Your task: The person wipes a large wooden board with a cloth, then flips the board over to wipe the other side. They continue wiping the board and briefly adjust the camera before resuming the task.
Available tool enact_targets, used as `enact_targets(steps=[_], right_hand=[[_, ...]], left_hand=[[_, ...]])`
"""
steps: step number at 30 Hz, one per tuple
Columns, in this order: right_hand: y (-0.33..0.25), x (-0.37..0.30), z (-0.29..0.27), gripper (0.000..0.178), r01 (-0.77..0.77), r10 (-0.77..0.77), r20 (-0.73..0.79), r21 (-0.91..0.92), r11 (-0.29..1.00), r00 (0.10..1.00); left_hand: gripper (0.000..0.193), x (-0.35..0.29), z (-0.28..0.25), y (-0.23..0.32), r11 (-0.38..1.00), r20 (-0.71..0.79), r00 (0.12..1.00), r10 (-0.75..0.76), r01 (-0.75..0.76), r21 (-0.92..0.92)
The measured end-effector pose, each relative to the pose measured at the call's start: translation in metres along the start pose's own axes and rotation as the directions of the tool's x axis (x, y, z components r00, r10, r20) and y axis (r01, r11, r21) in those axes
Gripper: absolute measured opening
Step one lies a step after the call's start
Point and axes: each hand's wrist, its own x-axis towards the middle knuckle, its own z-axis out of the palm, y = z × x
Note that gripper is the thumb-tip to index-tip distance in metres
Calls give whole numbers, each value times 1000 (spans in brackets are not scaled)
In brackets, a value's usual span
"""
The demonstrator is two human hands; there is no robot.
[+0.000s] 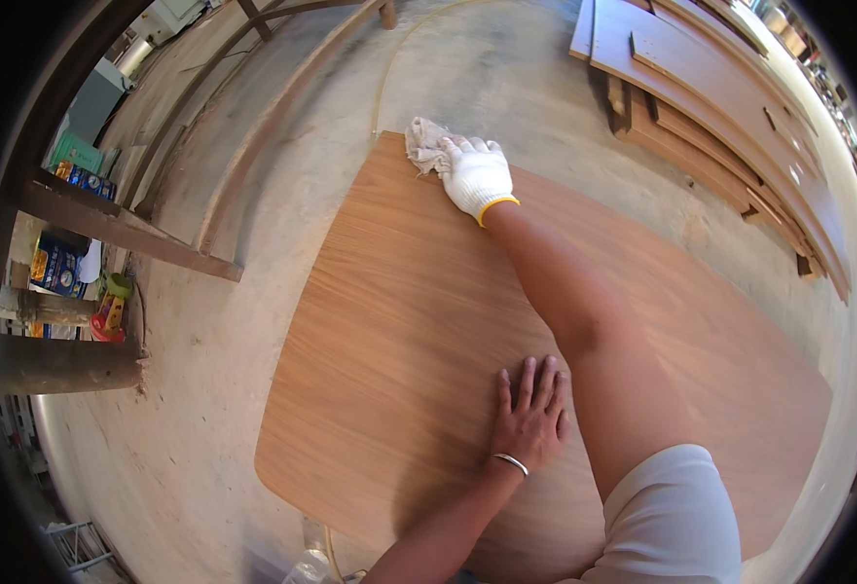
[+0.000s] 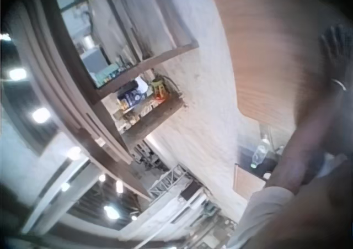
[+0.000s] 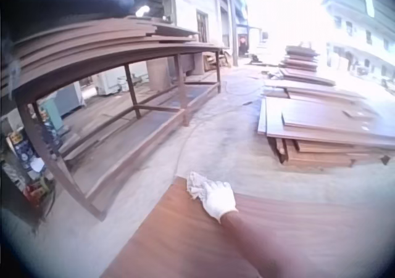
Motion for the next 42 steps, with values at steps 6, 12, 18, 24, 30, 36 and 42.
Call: enact_targets(steps=[6,12,18,24,30,36,42], right_hand=[[84,-80,-26,52,-94,91,-79,-35,995,993],[209,-201,-84,43,-231,209,-170,-123,965,963],[356,-360,-187,36,-596,602,-110,-365,715,791],[464,-457,-206,56,-814,876,-234,-522,253,423],[249,-291,-181,29,-301,298,-117,-13,953,947],[213,-256,-100,30,-97,97,-313,16,995,945],[362,-355,-210,33,-605,613,21,-140,784,790]], left_hand=[[64,3,9,3,1000,-100,995,-17,15,-18],[65,5,10,7,999,-143,990,12,-4,54],[65,2,6,3,995,-161,987,4,13,102],[65,6,14,17,994,-155,987,30,-13,107],[68,-1,6,1,979,-138,990,15,14,205],[67,4,16,13,983,-114,991,69,-48,177],[65,-1,5,1,976,-149,988,44,-11,217]])
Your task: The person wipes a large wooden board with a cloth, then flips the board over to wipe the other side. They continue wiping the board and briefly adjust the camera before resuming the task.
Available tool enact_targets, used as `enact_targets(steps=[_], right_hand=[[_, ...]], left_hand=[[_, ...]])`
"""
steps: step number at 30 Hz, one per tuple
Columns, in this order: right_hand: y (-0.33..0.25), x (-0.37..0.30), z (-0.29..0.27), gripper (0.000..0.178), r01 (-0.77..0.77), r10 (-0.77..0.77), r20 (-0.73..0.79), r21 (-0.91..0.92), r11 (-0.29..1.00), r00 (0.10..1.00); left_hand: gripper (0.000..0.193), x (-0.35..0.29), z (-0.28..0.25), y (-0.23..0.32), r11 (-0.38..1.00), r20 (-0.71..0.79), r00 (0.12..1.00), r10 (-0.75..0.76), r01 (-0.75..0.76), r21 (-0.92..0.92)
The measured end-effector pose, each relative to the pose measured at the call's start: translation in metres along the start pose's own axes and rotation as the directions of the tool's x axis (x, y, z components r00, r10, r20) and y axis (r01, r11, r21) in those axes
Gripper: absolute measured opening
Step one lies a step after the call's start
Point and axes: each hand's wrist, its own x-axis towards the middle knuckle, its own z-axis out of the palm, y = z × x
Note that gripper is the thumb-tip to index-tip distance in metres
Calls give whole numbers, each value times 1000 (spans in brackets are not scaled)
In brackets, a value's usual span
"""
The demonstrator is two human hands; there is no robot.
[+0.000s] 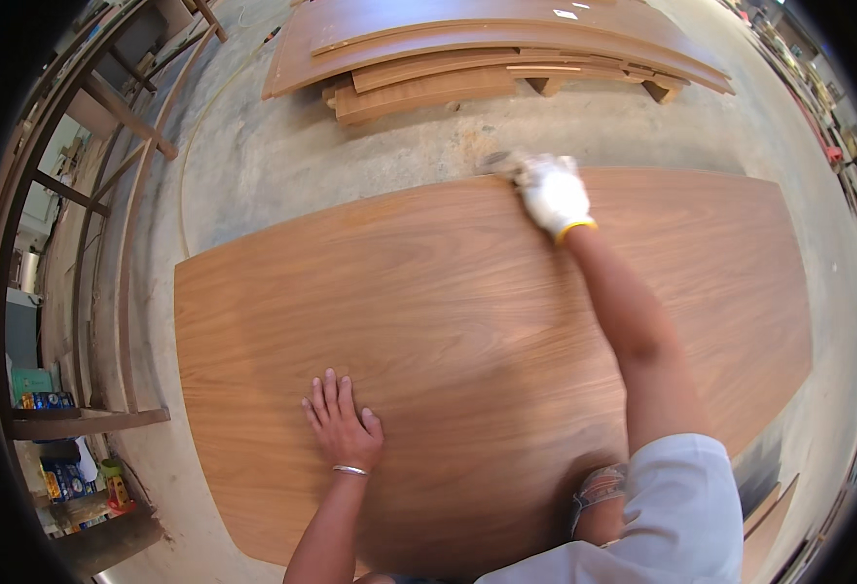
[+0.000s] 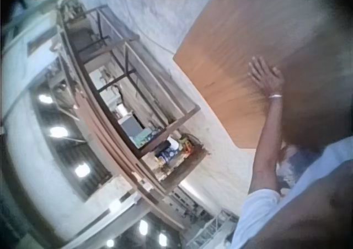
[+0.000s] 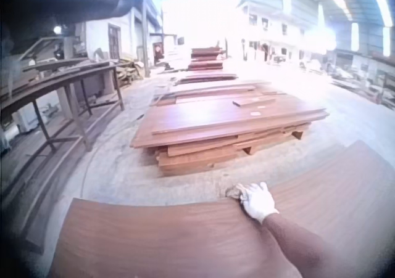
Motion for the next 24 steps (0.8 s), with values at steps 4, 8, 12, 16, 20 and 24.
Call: enact_targets(steps=[4,8,12,16,20,24], right_hand=[[54,0,48,36,-149,67,-320,-239,959,945],[-72,-12,34,30,191,-147,-315,115,975,938],[-58,-14,59,37,288,-286,-297,-37,957,911],[14,-8,10,34,213,-187,-194,126,969,963],[197,-22,-19,39,-464,466,-42,-212,860,884],[281,-52,6,54,-583,587,-103,-343,736,803]], left_hand=[[65,6,9,15,999,-12,999,37,-37,-14],[64,3,4,7,1000,-40,999,28,-27,15],[64,3,9,15,999,-20,999,40,-40,-21],[64,1,-2,3,1000,-18,1000,2,-1,18],[64,5,5,16,1000,-16,1000,27,-27,2],[65,7,8,19,1000,-16,999,30,-30,6]])
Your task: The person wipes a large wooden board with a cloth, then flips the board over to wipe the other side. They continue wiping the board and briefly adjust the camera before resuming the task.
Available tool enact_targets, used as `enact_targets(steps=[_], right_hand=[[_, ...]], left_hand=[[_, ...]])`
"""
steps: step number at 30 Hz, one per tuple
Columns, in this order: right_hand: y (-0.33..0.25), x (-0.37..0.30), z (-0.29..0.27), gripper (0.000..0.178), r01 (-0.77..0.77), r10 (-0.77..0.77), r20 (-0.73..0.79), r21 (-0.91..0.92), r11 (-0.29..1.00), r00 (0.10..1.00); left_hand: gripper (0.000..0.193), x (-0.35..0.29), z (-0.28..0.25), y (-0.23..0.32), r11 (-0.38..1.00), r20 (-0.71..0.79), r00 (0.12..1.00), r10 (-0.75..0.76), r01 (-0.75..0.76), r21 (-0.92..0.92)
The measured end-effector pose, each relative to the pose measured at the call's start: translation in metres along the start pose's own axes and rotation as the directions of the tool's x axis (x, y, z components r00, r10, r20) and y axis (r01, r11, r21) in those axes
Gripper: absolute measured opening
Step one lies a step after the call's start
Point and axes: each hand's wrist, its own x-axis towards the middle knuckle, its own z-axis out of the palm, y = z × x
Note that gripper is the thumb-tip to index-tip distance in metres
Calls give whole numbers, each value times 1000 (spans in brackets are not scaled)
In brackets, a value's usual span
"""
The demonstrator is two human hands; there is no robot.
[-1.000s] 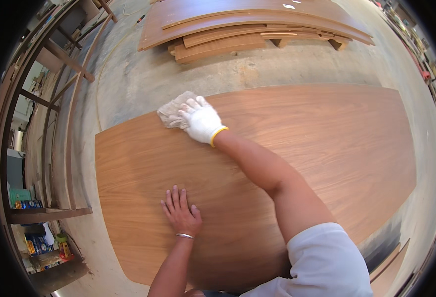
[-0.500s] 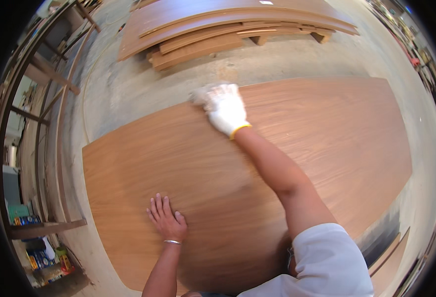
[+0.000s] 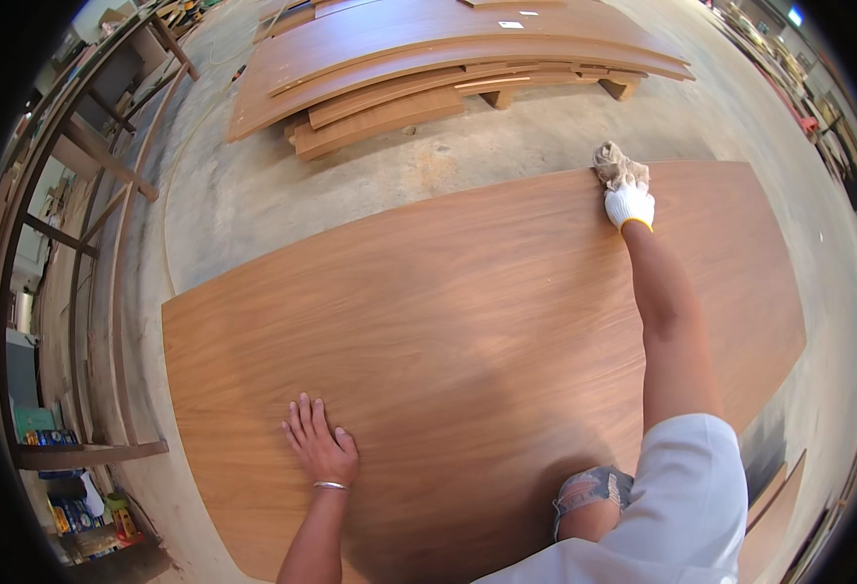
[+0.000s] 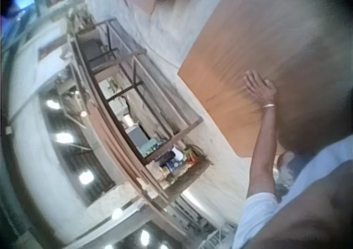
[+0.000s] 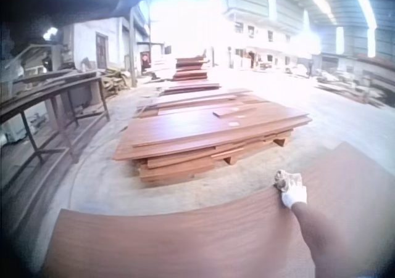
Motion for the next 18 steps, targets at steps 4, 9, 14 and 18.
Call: enact_targets(steps=[4,9,14,18], right_hand=[[-76,-33,-23,42,283,-235,-223,218,934,946],[-259,-161,-119,33,759,-758,-193,384,526,623],[-314,-195,-74,35,893,-733,-511,292,343,448],[-209,-122,-78,30,693,-574,-389,372,618,720]], left_hand=[[66,-2,-5,-5,1000,-5,1000,-1,1,26],[64,-6,-8,-9,1000,16,1000,-17,17,16],[62,-3,-4,0,1000,28,1000,-7,7,1],[62,-2,-8,-9,999,-15,1000,-7,8,32]])
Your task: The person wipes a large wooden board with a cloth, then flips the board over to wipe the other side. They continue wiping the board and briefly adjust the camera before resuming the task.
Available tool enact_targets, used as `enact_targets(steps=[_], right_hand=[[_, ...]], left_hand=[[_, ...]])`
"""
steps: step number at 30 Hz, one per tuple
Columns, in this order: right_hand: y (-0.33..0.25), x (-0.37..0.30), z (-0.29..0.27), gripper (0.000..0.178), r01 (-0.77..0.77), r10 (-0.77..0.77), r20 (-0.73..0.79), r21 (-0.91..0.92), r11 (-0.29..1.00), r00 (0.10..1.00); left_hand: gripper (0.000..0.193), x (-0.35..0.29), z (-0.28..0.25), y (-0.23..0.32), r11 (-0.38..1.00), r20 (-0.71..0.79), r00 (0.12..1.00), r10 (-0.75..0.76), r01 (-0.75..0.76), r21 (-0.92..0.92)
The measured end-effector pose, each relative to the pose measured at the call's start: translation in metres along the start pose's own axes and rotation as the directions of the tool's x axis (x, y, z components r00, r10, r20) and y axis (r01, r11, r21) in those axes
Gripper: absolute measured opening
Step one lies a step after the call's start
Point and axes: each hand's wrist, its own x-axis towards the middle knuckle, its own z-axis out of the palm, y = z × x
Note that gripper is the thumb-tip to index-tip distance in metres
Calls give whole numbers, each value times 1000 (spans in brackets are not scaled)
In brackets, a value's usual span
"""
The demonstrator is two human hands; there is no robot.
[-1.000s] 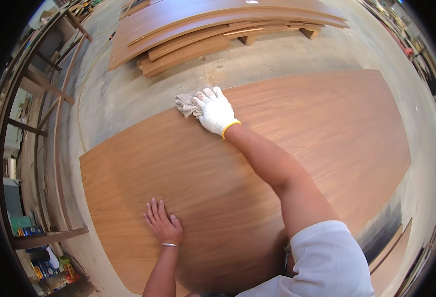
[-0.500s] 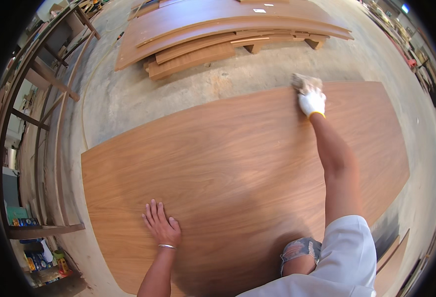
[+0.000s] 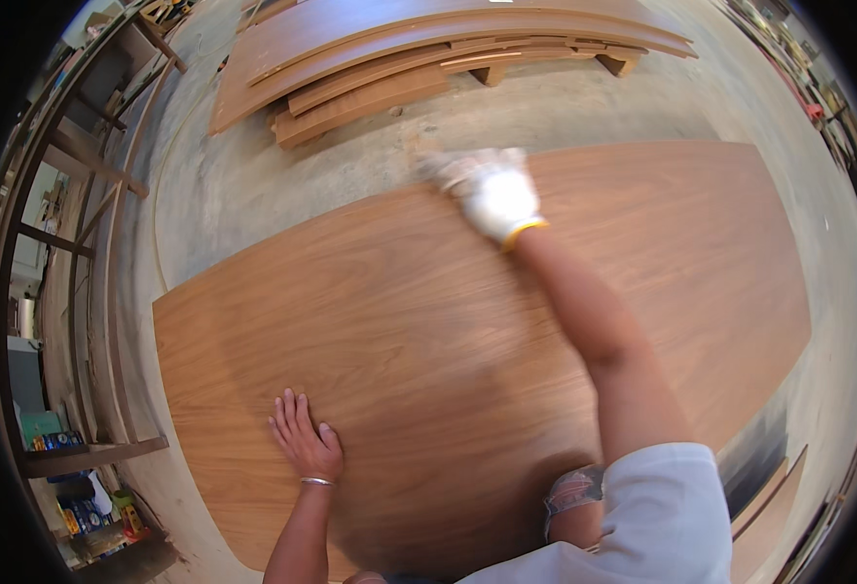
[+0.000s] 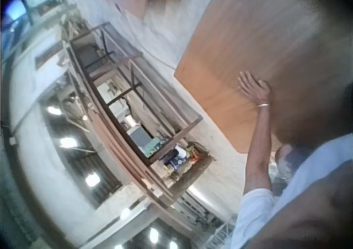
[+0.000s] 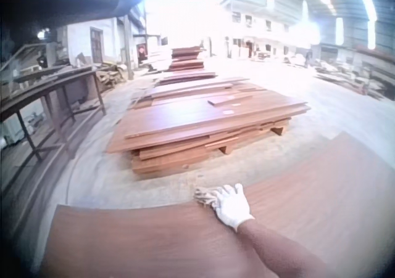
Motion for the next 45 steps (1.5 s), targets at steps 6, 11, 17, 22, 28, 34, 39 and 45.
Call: enact_targets(steps=[6,11,17,22,28,34,39,45], right_hand=[[-59,29,-20,32,-313,310,392,-58,948,866],[-58,18,41,35,153,-151,30,-101,983,988],[95,-48,-16,35,-121,60,-206,-296,948,977],[115,-215,-99,40,-464,479,-9,-268,844,878],[98,-586,-194,68,-721,742,-138,-405,562,656],[89,-562,-196,45,-617,592,-227,-482,622,774],[38,-487,-223,13,-484,501,72,-174,858,862],[-113,-586,-140,37,145,-219,71,546,825,973]], left_hand=[[63,0,-1,3,1000,1,1000,-3,3,12],[64,-3,1,-2,1000,8,1000,1,-1,-17],[64,0,6,11,999,56,998,2,1,-47],[65,-7,-6,-13,999,46,998,-29,28,23],[66,0,2,6,1000,41,999,-8,7,23],[63,13,29,8,998,-45,999,9,-6,70],[60,12,62,-39,988,-84,996,28,-14,156],[56,10,54,-4,988,-17,999,48,-45,147]])
